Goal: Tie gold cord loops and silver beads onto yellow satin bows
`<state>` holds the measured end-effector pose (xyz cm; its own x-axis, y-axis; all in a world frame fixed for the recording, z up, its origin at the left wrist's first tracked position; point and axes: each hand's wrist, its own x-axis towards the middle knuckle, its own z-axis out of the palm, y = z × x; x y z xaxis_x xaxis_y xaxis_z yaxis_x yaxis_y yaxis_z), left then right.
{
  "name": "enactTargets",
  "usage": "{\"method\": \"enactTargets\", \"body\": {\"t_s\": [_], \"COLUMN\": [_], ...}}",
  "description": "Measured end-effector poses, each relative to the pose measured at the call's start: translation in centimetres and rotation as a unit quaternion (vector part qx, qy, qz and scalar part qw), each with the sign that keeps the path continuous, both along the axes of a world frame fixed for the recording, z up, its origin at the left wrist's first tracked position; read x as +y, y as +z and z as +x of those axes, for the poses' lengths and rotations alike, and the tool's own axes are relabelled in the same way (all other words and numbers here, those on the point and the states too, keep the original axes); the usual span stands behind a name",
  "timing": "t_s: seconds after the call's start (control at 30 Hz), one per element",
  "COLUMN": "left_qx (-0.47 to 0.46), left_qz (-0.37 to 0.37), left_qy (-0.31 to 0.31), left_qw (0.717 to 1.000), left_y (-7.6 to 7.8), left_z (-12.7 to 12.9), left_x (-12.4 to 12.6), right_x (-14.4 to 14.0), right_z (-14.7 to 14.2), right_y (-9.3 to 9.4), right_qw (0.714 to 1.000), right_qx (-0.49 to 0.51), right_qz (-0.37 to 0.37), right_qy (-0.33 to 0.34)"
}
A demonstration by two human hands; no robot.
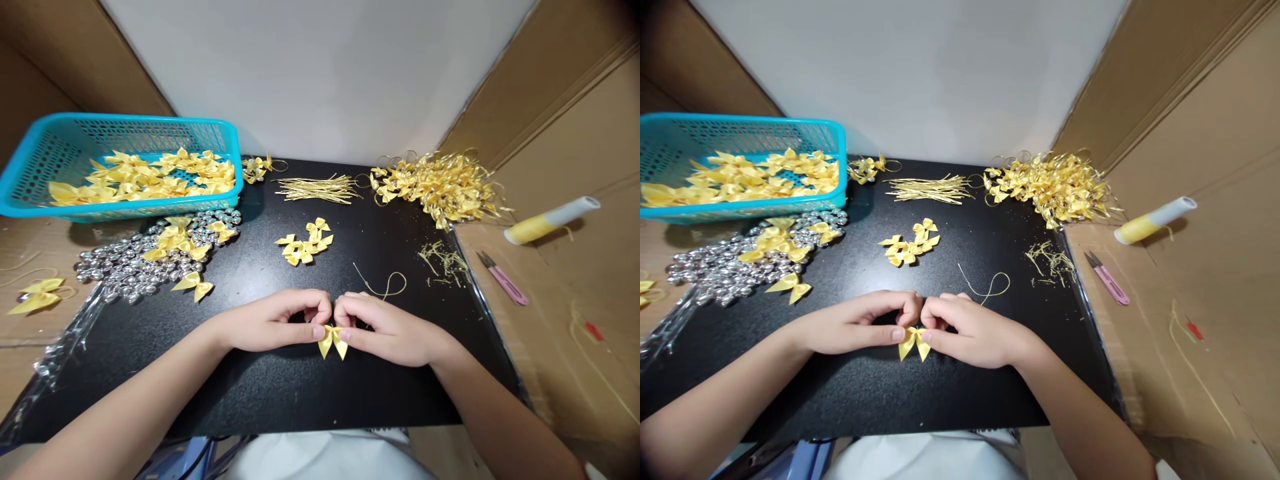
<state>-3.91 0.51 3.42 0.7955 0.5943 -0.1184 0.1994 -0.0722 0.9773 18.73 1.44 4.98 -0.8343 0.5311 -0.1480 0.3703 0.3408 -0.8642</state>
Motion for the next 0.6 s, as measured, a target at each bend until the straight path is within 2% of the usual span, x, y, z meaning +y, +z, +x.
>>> {"method": "enactTargets", "body": {"t_s": [0.23,0.47,0.53,0.6], "left_qx": [-0.010,-0.012,-0.001,0.022], "left_qz": [-0.032,-0.027,0.006,0.077], "left_qy": [0.007,0.018,0.065,0.185], "left_qw": [0.999,0.999,0.998,0.980], "left_y": [0.0,-0.2,0.1,0.5], "left_z": [0.2,0.6,0.0,-1.1], "left_x": [-0.2,-0.2,0.1,0.5], "right_x": [-0.1,-0.2,-0.2,0.0], "right_z": [-0.1,-0.2,-0.1,-0.1], "right_y": [0.1,-0.2,-0.7,-1.3], "right_qw": [1.000,1.000,0.997,0.984], "right_qx": [-0.005,0.009,0.050,0.107], "right_qz": [0.000,-0.009,-0.028,-0.036], "right_qy": [0.001,-0.007,-0.052,-0.136]}}
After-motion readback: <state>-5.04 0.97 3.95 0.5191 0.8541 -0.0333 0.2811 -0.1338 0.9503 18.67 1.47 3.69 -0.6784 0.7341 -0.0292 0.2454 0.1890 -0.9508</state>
